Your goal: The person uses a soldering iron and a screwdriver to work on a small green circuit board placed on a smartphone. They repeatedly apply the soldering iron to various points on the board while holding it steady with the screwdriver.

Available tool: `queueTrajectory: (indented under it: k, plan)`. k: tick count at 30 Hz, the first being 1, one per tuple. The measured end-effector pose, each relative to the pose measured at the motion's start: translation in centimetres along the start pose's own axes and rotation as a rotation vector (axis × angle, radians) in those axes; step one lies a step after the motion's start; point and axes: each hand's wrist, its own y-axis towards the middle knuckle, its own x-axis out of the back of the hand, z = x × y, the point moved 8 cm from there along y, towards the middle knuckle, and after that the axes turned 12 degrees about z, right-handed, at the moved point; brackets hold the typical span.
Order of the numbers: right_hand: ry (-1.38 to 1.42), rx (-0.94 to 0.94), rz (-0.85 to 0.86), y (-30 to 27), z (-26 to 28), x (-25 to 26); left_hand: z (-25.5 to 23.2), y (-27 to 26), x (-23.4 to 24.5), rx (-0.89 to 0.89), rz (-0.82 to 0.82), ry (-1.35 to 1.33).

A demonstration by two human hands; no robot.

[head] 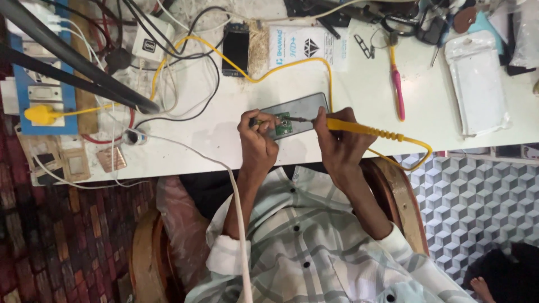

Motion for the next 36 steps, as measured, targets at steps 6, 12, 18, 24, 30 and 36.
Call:
queueTrajectory:
  k: [6, 12, 18, 24, 30, 36]
  plan:
    - [0.484, -0.048, 0.058, 0.2, -0.3, 0.6, -0.1, 0.3, 0.0, 0.014, 0.011, -0.003]
    - [1.474, -0.54, 0.112, -2.4, -1.6, -5.0, -0.3, 0.1, 0.0, 0.021, -0.006, 0.003]
    - [1.892, -0.808, -0.377, -6.2, -3.3, -11.3, -0.4, 0.2, 0.1, 0.015, -0.013, 0.026]
    - [2.058, -0.916, -0.423, -8.1, -3.2, -15.8, -0.8, 0.7, 0.1, 0.0, -0.009, 0.032]
    - [2.077, -0.883, -0.396, -8.0, -1.4, -16.6, -0.4, 0.9, 0.2, 0.014, -0.026, 0.031]
    - [2.014, -0.886, -0.433, -8.8, -1.4, -17.1, 0.1, 0.8, 0.3, 0.023, -0.035, 0.02]
